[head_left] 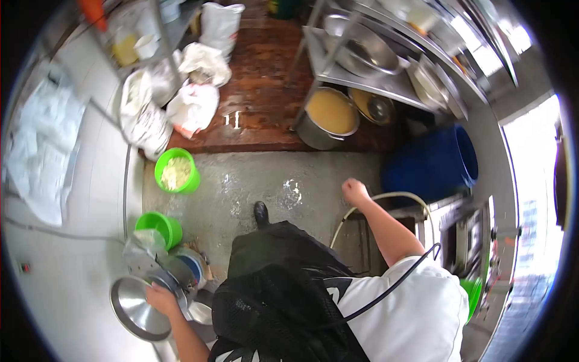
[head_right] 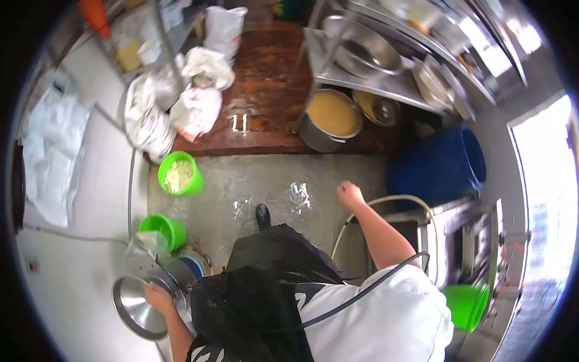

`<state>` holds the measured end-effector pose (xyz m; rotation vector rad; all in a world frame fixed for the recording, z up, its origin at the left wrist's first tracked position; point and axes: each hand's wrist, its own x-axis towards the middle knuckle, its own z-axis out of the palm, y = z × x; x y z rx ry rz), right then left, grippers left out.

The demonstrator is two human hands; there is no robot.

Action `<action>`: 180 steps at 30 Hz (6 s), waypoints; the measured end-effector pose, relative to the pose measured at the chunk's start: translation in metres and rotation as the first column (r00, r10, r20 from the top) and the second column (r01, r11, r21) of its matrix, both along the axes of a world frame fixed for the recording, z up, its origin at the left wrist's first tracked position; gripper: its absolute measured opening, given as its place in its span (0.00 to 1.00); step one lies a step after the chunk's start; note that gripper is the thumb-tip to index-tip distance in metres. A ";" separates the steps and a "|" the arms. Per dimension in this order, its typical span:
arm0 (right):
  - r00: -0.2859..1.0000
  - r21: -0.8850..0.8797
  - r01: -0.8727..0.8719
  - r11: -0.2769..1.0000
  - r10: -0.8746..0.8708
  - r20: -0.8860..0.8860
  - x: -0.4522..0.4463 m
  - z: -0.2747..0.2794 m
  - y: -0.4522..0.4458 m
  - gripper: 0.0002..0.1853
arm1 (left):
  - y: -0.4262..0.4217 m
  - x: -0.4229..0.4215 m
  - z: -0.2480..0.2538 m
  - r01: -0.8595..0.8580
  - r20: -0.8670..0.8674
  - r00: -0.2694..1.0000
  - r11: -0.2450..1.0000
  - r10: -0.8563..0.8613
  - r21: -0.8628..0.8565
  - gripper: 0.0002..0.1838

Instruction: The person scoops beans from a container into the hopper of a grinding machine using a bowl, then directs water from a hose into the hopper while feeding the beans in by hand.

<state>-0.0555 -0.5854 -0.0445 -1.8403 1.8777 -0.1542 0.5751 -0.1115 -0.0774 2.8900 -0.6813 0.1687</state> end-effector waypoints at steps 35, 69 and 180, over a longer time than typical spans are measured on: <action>0.603 0.419 0.615 0.668 -0.741 0.296 -0.374 -0.093 0.116 0.18 | -0.546 -0.484 0.089 0.955 -0.562 0.051 0.204 -0.825 -0.213 0.22; 0.915 0.515 0.271 0.814 -0.384 0.126 -0.464 -0.295 -0.325 0.21 | -1.095 -0.716 0.003 0.866 -0.080 -0.342 -0.348 -0.936 0.360 0.48; -0.574 0.820 0.524 0.232 -0.615 0.541 -0.562 -0.529 -0.632 0.13 | -1.127 -0.691 -0.023 0.787 -0.041 -0.512 -0.487 -0.858 0.378 0.45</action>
